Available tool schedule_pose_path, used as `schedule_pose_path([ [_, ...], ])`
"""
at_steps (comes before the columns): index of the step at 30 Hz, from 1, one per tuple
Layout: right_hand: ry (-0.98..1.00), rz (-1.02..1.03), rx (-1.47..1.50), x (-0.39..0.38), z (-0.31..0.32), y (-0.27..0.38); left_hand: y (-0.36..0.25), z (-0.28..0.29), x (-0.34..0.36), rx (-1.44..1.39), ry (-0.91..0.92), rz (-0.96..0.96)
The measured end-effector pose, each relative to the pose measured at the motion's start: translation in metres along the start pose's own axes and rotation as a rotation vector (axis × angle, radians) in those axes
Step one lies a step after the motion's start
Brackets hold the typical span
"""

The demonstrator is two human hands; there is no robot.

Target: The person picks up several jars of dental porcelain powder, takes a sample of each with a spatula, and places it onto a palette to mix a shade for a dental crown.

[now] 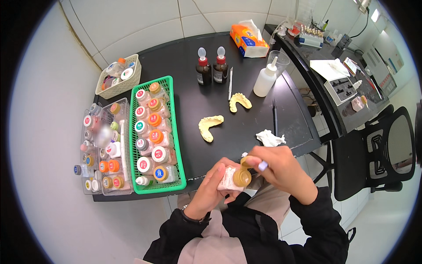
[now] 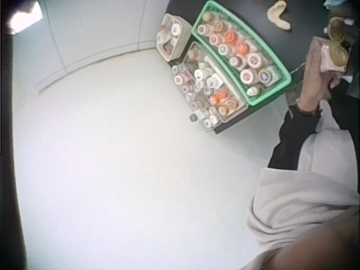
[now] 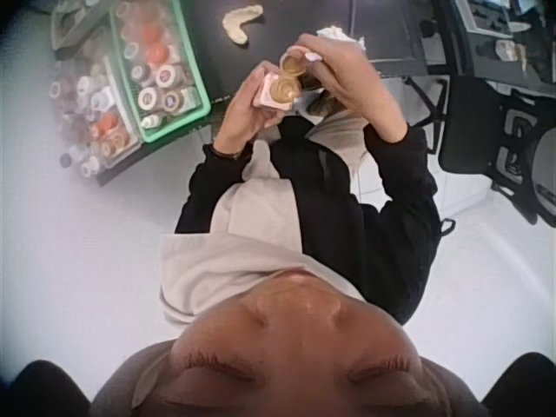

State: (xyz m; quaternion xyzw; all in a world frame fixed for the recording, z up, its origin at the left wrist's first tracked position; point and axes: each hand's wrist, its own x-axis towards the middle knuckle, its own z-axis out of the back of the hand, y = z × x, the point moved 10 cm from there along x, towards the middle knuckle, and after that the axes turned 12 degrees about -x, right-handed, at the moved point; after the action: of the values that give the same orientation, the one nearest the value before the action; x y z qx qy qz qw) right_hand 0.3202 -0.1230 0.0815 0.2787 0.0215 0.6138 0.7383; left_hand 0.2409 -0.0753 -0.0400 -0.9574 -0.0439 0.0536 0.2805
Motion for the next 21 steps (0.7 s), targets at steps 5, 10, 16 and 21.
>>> schedule_pose_path([
  [5, -0.262, -0.087, -0.133, -0.004, 0.044, -0.02, 0.007, -0.002, 0.004, -0.234, -0.054, 0.098],
  [10, -0.415, -0.46, -0.072, -0.064, 0.073, -0.063, -0.005, -0.001, 0.005, -0.244, 0.022, -0.004],
  [16, -0.464, -0.382, -0.079, -0.085, 0.051, -0.057, -0.008, 0.009, 0.007, -0.179, -0.02, -0.031],
  [21, -0.247, -0.224, -0.308, -0.076, 0.016, -0.048, -0.014, 0.007, 0.005, -0.167, -0.022, -0.052],
])
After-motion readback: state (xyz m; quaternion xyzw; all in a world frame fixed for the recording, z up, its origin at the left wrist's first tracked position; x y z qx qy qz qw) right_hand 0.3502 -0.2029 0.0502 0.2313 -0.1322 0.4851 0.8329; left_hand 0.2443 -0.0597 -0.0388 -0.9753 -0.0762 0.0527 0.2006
